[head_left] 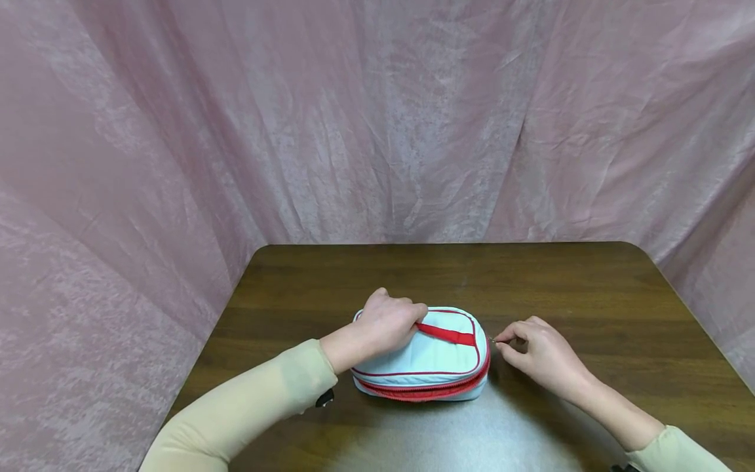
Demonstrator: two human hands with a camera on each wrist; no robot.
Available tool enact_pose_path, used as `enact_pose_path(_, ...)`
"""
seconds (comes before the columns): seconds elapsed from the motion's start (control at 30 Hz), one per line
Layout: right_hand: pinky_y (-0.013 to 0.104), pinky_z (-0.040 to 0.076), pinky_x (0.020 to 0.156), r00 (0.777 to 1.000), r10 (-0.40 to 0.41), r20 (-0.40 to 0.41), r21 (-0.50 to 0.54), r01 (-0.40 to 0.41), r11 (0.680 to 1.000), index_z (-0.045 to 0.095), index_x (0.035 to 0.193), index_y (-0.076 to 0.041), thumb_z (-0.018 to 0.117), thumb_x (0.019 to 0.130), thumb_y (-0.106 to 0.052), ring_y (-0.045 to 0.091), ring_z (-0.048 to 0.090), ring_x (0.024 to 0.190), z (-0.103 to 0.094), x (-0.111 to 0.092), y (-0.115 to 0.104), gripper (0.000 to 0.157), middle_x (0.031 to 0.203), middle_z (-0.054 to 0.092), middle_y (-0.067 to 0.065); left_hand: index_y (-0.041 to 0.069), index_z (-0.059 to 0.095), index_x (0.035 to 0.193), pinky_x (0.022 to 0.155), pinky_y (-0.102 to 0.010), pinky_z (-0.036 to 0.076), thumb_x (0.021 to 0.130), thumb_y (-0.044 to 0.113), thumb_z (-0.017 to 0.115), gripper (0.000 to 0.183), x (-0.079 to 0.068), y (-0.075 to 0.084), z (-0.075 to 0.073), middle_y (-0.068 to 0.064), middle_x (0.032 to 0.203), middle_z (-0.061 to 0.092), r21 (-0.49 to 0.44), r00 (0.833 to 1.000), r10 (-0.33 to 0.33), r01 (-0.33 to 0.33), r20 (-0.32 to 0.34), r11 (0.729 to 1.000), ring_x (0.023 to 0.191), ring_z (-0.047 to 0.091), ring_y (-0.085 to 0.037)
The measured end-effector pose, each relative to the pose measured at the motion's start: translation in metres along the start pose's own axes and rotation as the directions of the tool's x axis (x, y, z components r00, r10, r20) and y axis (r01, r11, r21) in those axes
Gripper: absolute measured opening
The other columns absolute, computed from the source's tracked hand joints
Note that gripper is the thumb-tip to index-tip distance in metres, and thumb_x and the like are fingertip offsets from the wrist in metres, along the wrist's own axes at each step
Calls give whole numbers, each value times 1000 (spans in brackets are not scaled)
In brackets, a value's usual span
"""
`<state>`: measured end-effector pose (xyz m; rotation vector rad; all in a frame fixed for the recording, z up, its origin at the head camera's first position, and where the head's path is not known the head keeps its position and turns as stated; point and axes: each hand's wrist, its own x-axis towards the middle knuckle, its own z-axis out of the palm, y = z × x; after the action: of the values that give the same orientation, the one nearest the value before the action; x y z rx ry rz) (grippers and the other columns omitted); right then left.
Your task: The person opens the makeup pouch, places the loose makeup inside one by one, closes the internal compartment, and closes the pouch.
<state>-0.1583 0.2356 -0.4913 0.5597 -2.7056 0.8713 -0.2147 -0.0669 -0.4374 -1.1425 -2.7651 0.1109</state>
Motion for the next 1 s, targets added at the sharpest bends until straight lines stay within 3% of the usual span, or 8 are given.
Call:
enact_pose_path(0.67,19,42,62,997,56,-60,119,-49,992,75,82,-34,86,80,-11,7,54,73,10,-40,-43,26,78,58,-25,22,61,84,62,-37,40,94,14,63,13,3,0,3,5,69,63,27,999,-37,38,-14,999,71,64,-14)
enact_pose_path(1.0,17,40,61,992,45,-114,166,-26,986,75,84,-33,88,79,-10,3,52,72,19,-51,-62,26,79,57,-24,19,64,92,60,-39,45,96,14,61,8,4,4,4,2,75,67,30,998,-57,58,-13,998,74,67,-17)
